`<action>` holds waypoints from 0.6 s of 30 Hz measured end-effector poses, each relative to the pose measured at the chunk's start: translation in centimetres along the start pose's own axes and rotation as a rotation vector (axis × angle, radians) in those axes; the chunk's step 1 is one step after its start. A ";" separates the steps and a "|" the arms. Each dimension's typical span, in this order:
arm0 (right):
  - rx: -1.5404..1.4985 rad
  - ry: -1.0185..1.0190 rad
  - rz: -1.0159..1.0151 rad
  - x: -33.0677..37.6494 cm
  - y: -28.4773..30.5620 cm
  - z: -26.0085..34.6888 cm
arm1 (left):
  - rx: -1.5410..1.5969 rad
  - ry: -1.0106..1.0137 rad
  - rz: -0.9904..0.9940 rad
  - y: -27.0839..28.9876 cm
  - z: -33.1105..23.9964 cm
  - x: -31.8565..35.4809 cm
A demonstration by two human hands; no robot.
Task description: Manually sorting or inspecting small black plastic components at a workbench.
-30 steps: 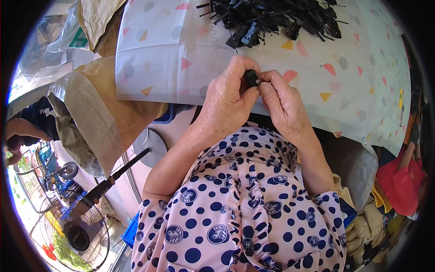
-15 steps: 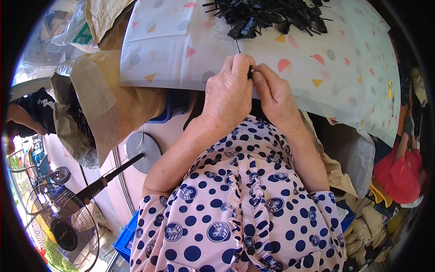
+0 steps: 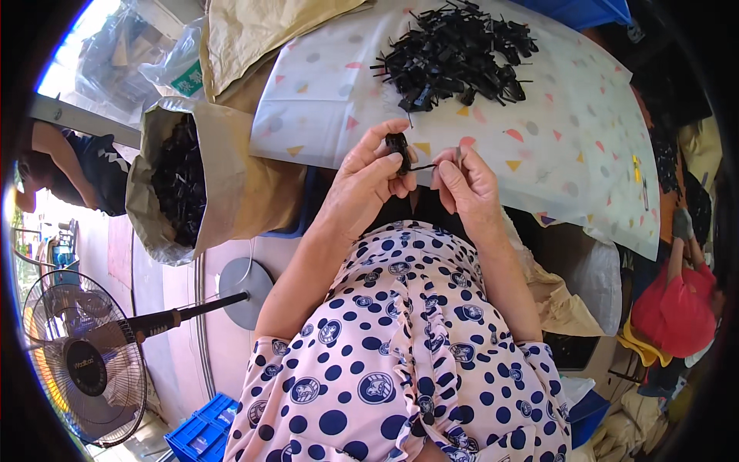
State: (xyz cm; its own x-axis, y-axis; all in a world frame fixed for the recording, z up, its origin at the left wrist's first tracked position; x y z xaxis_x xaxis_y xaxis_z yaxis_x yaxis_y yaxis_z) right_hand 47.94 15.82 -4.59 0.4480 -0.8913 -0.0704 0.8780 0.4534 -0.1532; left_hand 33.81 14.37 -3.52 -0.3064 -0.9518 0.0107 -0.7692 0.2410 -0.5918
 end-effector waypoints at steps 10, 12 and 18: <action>-0.259 -0.025 0.155 -0.6 -0.1 -2.1 | 0.016 0.169 0.072 0.3 1.7 1.3; -0.276 -0.045 0.153 -0.6 -0.2 -2.4 | 0.032 0.178 0.049 0.8 2.1 1.5; -0.200 0.031 0.059 0.0 -0.1 -2.7 | 0.127 0.227 0.030 1.3 3.5 1.4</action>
State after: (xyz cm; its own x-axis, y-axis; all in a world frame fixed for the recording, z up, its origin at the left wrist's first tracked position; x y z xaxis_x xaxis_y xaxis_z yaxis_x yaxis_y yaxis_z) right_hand 47.41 15.82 -7.29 0.4891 -0.8646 -0.1152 0.7982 0.4970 -0.3405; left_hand 34.27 12.67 -7.09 -0.4571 -0.8742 0.1641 -0.6857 0.2288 -0.6910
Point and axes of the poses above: each hand's wrist, its own x-axis away from the middle knuckle, its own y-axis out of the back of the hand, z = x × y, the point moved 7 cm from there along -x, towards the middle knuckle, and after that the axes turned 8 degrees about z, right-handed, at the moved point
